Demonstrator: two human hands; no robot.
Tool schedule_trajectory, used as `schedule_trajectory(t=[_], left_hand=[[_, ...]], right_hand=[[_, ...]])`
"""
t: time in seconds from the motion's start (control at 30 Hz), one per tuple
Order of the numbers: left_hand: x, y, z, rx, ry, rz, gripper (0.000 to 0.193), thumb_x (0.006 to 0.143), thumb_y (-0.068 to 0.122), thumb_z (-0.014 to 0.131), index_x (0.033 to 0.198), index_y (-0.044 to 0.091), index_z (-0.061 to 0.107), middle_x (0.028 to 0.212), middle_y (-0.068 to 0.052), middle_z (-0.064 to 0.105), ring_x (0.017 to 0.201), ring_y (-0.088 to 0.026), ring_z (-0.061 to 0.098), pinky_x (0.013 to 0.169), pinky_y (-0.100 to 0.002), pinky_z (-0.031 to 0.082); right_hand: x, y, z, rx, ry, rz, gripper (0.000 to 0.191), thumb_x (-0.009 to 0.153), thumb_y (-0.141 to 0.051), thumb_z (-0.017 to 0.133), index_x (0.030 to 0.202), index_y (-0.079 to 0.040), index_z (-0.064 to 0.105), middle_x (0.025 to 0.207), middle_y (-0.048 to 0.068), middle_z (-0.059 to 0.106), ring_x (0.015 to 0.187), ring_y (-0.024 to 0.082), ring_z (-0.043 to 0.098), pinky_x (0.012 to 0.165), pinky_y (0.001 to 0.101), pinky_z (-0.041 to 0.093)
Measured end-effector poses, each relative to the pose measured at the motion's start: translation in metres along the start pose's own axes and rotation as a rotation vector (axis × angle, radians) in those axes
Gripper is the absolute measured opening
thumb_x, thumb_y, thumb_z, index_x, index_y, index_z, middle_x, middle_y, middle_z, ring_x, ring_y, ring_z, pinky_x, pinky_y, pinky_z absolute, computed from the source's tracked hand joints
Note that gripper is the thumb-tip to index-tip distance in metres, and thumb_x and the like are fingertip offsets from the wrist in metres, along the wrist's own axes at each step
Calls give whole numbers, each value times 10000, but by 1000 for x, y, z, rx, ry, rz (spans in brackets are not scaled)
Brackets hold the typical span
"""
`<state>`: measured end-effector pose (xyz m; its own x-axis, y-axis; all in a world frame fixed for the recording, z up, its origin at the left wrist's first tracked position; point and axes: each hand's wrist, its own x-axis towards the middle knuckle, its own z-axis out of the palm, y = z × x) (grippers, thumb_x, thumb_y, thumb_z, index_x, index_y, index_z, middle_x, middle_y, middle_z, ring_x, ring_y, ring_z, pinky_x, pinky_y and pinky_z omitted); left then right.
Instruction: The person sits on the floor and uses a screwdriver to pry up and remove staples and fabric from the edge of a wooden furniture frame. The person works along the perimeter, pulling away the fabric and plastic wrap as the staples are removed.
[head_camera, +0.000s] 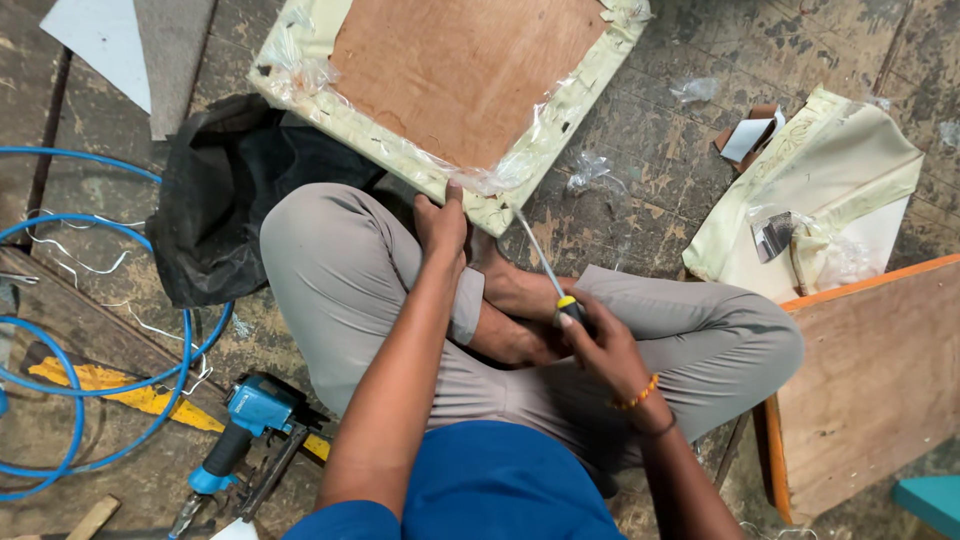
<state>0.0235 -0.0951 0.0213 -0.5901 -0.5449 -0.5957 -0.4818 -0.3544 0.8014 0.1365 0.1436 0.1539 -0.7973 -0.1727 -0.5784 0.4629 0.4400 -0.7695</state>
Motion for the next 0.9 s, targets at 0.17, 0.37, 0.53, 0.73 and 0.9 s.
schedule_trajectory(t=[0.17, 0.37, 0.53, 0.73, 0.9], left_hand=[[-4, -3, 0, -95, -17, -32, 426, 957, 207, 691, 1232, -89, 557, 1184, -204, 691, 1019, -251, 686, 870, -349, 546], [-1, 6, 2, -213, -50, 22, 462, 873, 135, 760, 1231, -72, 554, 1174, -180, 689, 1017, -235, 683, 867, -331, 549], [0, 17, 2, -332, -72, -42, 471, 913, 213, 757, 1253, -79, 614, 1213, -162, 697, 1040, -207, 673, 872, -309, 540], [0, 15, 4, -285, -3, -119, 515, 928, 275, 727, 1232, -99, 546, 1209, -199, 690, 1036, -232, 686, 870, -342, 558], [5, 7, 4, -221, 10, -37, 535, 916, 307, 740, 1212, -100, 558, 1211, -208, 687, 1054, -249, 681, 888, -344, 550]], right_hand=[[-31, -24, 0, -427, 123, -201, 498, 913, -185, 698, 1389, -72, 603, 1049, 198, 747, 750, 294, 731, 666, 362, 564], [-13, -41, 29, -419, 188, -428, 471, 938, -142, 712, 1386, -60, 592, 1103, 221, 730, 996, 367, 740, 826, 403, 584], [-3, -40, 43, -444, 181, -315, 471, 940, -157, 695, 1392, -66, 596, 1054, 214, 740, 954, 369, 736, 804, 406, 580], [17, -46, 42, 81, 55, 76, 482, 1050, -175, 634, 1520, -84, 583, 1025, 324, 642, 809, 474, 608, 676, 475, 475], [-5, -70, 40, -443, 208, -416, 441, 984, -154, 659, 1408, -53, 589, 1019, 205, 696, 901, 328, 715, 746, 425, 565]])
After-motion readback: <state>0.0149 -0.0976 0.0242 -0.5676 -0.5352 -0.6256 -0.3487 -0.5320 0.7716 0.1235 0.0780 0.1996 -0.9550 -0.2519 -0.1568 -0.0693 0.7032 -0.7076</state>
